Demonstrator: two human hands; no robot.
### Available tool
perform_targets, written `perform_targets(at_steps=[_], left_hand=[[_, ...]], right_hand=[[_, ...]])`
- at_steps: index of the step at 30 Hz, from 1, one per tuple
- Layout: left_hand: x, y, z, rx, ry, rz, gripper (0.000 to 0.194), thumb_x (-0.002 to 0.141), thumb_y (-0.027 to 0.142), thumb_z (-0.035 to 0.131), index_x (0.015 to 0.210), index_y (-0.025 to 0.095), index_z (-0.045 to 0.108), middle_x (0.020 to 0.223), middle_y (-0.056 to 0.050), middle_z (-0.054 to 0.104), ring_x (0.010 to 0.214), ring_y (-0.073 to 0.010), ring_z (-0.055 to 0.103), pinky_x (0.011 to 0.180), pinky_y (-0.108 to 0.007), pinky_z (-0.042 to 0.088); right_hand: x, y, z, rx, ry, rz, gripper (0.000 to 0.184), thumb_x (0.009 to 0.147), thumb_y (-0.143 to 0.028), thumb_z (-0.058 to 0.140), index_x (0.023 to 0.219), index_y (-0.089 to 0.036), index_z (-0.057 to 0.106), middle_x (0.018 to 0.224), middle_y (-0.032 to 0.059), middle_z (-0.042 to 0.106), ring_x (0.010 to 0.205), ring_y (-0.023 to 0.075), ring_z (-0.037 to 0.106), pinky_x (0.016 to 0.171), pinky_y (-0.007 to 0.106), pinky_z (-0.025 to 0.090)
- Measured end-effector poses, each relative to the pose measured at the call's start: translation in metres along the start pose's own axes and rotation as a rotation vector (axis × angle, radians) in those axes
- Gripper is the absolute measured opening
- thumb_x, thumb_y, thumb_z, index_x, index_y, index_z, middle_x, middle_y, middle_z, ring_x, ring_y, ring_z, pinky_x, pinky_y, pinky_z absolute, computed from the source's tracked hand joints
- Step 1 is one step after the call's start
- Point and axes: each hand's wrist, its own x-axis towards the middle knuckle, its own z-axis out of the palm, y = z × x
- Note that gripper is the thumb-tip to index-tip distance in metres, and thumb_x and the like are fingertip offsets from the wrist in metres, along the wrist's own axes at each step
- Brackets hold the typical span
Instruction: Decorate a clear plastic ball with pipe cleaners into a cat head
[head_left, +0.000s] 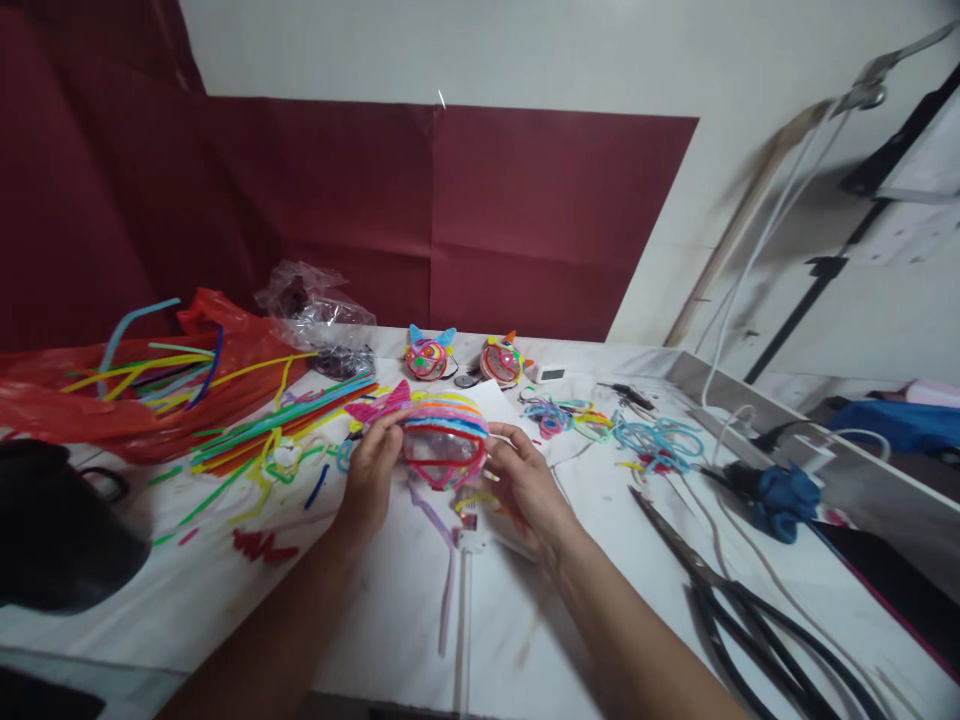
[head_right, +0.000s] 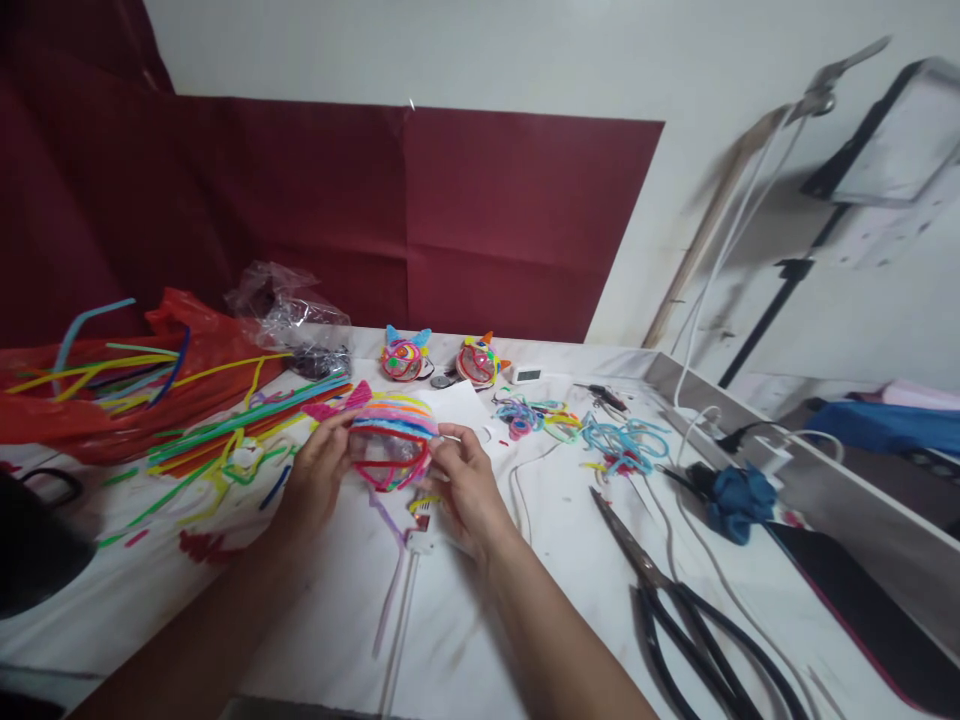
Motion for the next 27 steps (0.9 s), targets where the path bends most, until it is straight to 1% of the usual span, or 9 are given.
perform_targets(at_steps=[3,5,7,10,13,16,20,24,27], left_hand=[[-0.003,0.000,0.003,0.108,-0.010,0.056,0.043,0.072,0.043,0.090,0.105,0.019,0.074,0.107,-0.007,0.076,0.106,-0.0249,0.069,0.086,-0.028,0.053],[-0.005,0.000,0.006,0.121,-0.027,0.076,0.050,0.062,0.035,0.095,0.104,0.021,0.072,0.109,-0.006,0.075,0.106,-0.0263,0.070,0.089,-0.030,0.054],[-0.006,-0.001,0.009,0.127,-0.032,0.080,0.059,0.054,0.022,0.097,0.107,0.022,0.070,0.112,-0.006,0.074,0.107,-0.0271,0.070,0.091,-0.032,0.053],[-0.006,-0.001,0.010,0.127,0.005,0.042,0.068,0.049,0.011,0.094,0.112,0.021,0.069,0.112,-0.006,0.074,0.107,-0.0277,0.070,0.093,-0.032,0.052],[-0.004,-0.002,0.008,0.120,0.046,0.000,0.068,0.052,0.013,0.094,0.115,0.022,0.068,0.110,-0.005,0.075,0.103,-0.0265,0.070,0.092,-0.033,0.052],[-0.005,-0.001,0.007,0.087,0.035,-0.042,0.064,0.058,0.020,0.094,0.117,0.024,0.067,0.109,-0.005,0.076,0.103,-0.0264,0.071,0.090,-0.034,0.054],[-0.007,0.004,0.011,0.015,0.013,-0.127,0.058,0.065,0.025,0.091,0.118,0.024,0.067,0.105,-0.005,0.077,0.100,-0.0275,0.073,0.084,-0.034,0.057],[-0.008,0.007,0.013,-0.004,-0.016,-0.171,0.056,0.071,0.029,0.085,0.123,0.025,0.066,0.104,-0.002,0.077,0.094,-0.0265,0.074,0.075,-0.032,0.058],[-0.006,0.005,0.011,-0.025,-0.059,-0.160,0.053,0.072,0.031,0.084,0.122,0.023,0.067,0.109,-0.005,0.078,0.095,-0.0261,0.075,0.077,-0.032,0.059]], right_hand=[[-0.003,0.000,0.006,-0.097,0.088,-0.082,0.054,0.059,-0.047,0.093,0.098,-0.025,0.062,0.097,-0.0013,0.070,0.073,0.0135,0.065,0.063,0.027,0.058],[-0.004,0.002,0.009,-0.172,0.099,-0.109,0.054,0.058,-0.047,0.092,0.097,-0.025,0.062,0.101,0.0000,0.069,0.072,0.0137,0.064,0.063,0.028,0.057],[-0.006,0.005,0.014,-0.247,0.092,-0.120,0.056,0.057,-0.048,0.092,0.097,-0.025,0.061,0.095,0.0006,0.069,0.074,0.0165,0.063,0.060,0.029,0.055],[-0.008,0.005,0.020,-0.354,0.114,-0.200,0.053,0.054,-0.047,0.092,0.093,-0.026,0.062,0.095,0.0031,0.068,0.083,0.0207,0.063,0.059,0.028,0.052],[-0.012,0.003,0.022,-0.400,0.082,-0.231,0.049,0.057,-0.044,0.090,0.095,-0.026,0.065,0.099,0.0039,0.067,0.089,0.0221,0.063,0.062,0.028,0.052],[-0.013,0.000,0.019,-0.356,0.039,-0.170,0.049,0.061,-0.042,0.087,0.103,-0.026,0.067,0.091,0.0020,0.067,0.083,0.0207,0.064,0.066,0.030,0.052],[-0.011,-0.003,0.014,-0.349,0.039,-0.182,0.046,0.065,-0.044,0.082,0.104,-0.024,0.068,0.084,0.0018,0.067,0.080,0.0201,0.064,0.071,0.033,0.054],[-0.011,-0.007,0.015,-0.447,0.030,-0.278,0.038,0.073,-0.046,0.077,0.103,-0.024,0.069,0.099,0.0067,0.072,0.087,0.0235,0.066,0.066,0.034,0.055],[-0.010,-0.010,0.016,-0.583,0.029,-0.403,0.029,0.081,-0.046,0.072,0.100,-0.025,0.071,0.112,0.0078,0.072,0.089,0.0226,0.067,0.067,0.032,0.054]])
